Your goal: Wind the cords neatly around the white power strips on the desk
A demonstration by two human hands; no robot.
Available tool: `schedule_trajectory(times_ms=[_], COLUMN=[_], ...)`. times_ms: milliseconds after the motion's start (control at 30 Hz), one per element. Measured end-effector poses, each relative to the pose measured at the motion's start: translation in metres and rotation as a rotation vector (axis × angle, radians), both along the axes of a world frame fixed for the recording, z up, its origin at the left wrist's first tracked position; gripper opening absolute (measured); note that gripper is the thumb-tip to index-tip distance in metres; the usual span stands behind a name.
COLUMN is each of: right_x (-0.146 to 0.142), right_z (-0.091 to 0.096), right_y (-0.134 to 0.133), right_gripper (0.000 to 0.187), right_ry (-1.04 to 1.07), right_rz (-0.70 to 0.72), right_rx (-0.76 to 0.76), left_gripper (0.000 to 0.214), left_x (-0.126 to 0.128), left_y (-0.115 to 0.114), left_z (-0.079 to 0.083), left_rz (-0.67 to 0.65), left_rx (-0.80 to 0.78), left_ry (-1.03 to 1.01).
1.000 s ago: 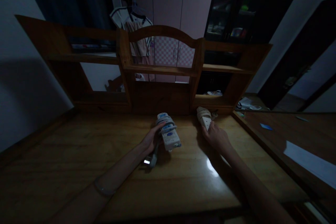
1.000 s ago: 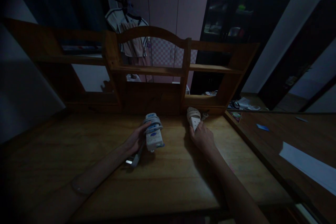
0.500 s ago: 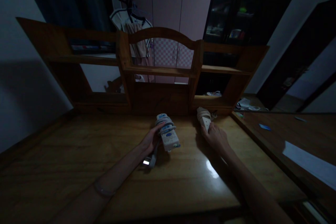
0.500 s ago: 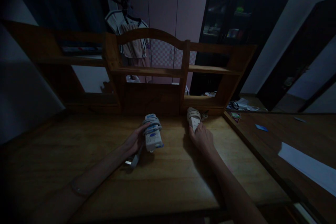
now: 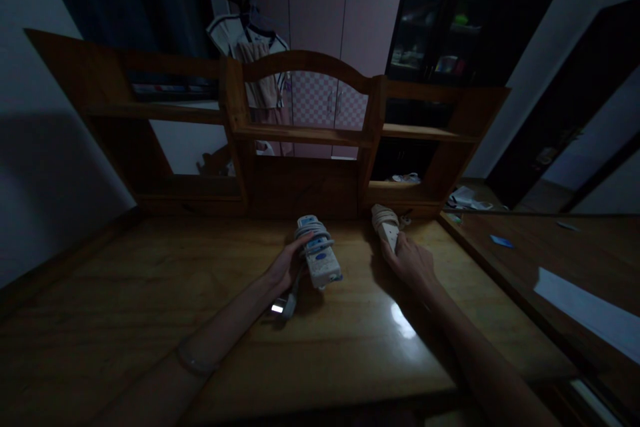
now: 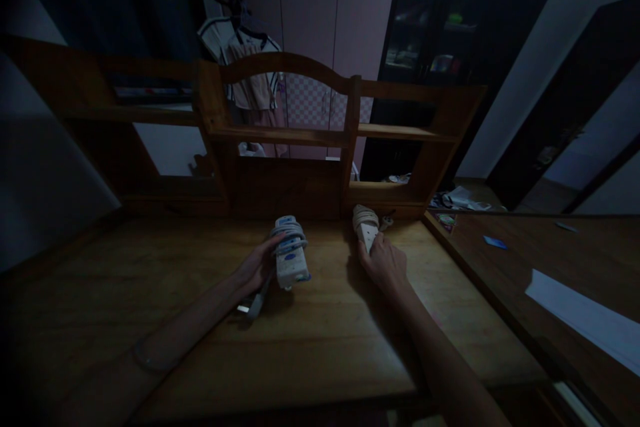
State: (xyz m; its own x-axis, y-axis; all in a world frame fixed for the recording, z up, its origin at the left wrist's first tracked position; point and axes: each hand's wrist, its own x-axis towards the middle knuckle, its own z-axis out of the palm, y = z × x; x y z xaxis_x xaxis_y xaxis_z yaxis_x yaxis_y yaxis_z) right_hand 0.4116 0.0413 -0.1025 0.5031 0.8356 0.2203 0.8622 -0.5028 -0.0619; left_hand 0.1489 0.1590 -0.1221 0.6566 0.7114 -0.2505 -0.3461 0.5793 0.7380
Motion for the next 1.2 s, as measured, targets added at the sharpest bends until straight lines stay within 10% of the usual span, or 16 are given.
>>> schedule_trajectory(times_ms=[1200], right_x=[-0.012], right_z=[-0.015], right_y=[0.006], right_gripper=[0.085], right_ry=[-0.141], right_rz=[0.068], right_rx=[0.116], left_gripper=[0.045], left_x=[0.000], left_y=[-0.001], left_z=[0.005], left_rz=[0.000], left_rx=[-0.021], left_ry=[0.016])
